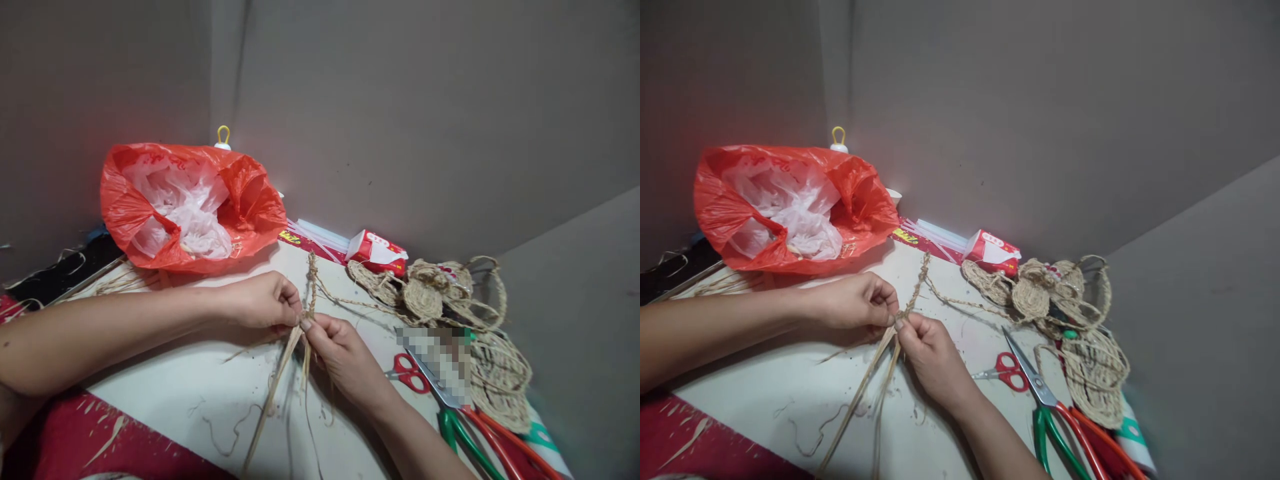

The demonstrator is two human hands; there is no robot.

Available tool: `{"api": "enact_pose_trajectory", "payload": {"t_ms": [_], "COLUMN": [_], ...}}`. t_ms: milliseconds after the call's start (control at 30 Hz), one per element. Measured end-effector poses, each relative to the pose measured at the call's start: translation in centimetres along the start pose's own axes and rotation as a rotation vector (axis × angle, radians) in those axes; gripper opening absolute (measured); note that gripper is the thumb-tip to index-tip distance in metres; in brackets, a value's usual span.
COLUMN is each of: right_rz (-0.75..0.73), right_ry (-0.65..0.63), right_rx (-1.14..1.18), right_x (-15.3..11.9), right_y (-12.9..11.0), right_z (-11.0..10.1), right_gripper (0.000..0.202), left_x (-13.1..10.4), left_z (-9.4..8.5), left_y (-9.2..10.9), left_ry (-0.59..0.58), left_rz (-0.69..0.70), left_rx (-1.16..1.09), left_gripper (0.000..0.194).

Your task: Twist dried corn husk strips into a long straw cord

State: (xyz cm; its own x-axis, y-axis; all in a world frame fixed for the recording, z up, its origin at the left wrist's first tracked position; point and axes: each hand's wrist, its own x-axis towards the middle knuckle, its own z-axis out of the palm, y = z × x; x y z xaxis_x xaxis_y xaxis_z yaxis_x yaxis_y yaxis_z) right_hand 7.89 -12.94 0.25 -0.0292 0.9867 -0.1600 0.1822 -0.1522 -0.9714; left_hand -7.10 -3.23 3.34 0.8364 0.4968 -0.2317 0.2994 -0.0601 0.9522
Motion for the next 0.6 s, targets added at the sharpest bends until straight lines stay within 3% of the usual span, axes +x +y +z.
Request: {"api": "enact_pose_trajectory", "payload": {"t_ms": [133, 267, 433, 567, 600], "right_rz": [-0.027, 0.003, 0.02, 0.03, 0.033], "right_ry": [0.0, 0.037, 0.015, 0.016, 0.02], "right_rx": [-0.06, -0.165, -0.176, -0.216, -0.226], "right_x": [-0.1, 0.2, 0.4, 0.4, 0.4], "right_y": [-0.2, 0.0, 0.3, 0.4, 0.5], "right_z": [0.4, 0.5, 0.5, 0.4, 0.4], "right_gripper": [0.038, 0.035, 0.031, 0.032, 0.032], "left_x": [-0.7, -1.4, -2.9, -5.4, -5.9], "left_z": [0.5, 0.5, -1.5, -4.2, -4.6], "left_y": [0.4, 1.4, 5.2, 8.2, 8.4], "left_ry": [0.112, 0.166, 0.139, 0.271, 0.386], "left_rz": [0.084, 0.069, 0.209, 0.319, 0.313], "left_rx": [0.301, 0.33, -0.038, -0.283, -0.28], "left_gripper": [0.005, 0.007, 0.005, 0.007, 0.014]}}
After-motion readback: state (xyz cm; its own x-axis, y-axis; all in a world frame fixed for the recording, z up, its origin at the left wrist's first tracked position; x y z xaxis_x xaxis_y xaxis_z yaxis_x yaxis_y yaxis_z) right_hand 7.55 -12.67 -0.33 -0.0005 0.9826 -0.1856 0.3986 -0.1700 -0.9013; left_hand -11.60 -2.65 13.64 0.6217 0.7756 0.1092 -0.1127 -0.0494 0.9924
